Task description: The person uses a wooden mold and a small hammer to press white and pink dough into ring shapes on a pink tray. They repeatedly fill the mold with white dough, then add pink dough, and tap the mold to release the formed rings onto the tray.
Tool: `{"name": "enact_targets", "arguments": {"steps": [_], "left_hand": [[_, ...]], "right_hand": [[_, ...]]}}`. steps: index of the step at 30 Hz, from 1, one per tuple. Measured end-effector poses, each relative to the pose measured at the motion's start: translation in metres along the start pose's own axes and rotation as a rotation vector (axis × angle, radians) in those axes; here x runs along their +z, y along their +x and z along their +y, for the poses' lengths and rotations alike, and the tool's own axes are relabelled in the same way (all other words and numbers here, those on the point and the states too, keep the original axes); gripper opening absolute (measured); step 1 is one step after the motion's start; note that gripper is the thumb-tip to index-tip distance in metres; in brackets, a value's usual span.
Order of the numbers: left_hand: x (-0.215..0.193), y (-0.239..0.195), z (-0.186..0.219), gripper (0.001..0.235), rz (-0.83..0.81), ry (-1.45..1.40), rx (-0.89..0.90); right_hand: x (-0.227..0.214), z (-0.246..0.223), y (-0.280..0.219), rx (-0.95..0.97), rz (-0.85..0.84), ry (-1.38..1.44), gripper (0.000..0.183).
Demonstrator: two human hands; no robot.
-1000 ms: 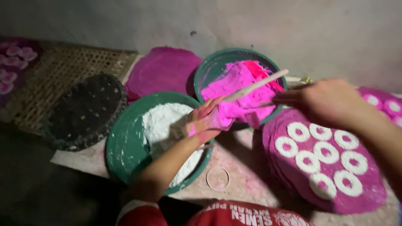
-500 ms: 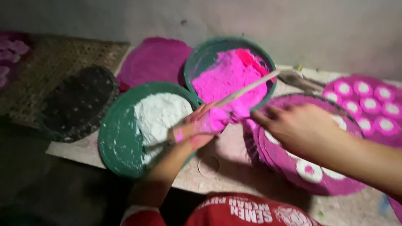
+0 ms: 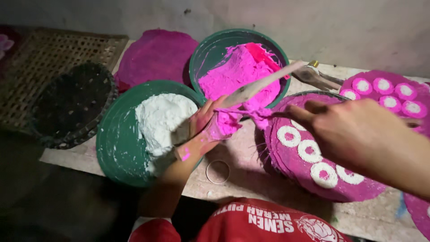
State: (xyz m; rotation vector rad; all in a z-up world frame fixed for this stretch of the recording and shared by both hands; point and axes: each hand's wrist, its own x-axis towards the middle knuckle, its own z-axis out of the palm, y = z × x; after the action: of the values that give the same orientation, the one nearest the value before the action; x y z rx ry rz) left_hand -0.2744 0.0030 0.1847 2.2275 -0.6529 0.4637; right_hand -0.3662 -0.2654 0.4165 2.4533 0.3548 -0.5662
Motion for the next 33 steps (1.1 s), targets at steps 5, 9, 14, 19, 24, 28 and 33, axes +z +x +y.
{"name": "enact_targets", "arguments": {"steps": [5, 9, 14, 19, 24, 28, 33], "left_hand": [[0.023, 0.013, -0.003, 0.071, 0.116, 0.094, 0.105], [0.039, 0.01, 0.001, 0.073, 0.016, -0.071, -0.094], [0.032, -0.001, -0.001, 0.079, 0.037, -0.063, -0.056], [0.004, 0.008, -0.03, 0.075, 0.051, 0.153, -0.183], [0.019, 0.014, -0.024, 0.071, 0.075, 0.008, -0.194], [0.055, 0.011, -0.023, 0.064, 0.099, 0.017, -0.096], [0.076, 0.01, -0.067, 0.06, 0.159, 0.037, -0.041]], "right_hand": [[0.026, -0.006, 0.02, -0.095, 0.078, 0.015, 0.079], [0.02, -0.038, 0.048, -0.212, 0.243, 0.127, 0.055], [-0.016, -0.05, 0.04, -0.334, 0.37, 0.08, 0.049], [0.007, 0.0, 0.026, 0.017, -0.006, 0.084, 0.064], [-0.002, 0.001, 0.035, -0.012, -0.095, 0.039, 0.069], [-0.023, -0.055, 0.055, -0.244, 0.335, 0.154, 0.03], [0.03, -0.046, 0.072, -0.258, 0.205, 0.178, 0.021]]}}
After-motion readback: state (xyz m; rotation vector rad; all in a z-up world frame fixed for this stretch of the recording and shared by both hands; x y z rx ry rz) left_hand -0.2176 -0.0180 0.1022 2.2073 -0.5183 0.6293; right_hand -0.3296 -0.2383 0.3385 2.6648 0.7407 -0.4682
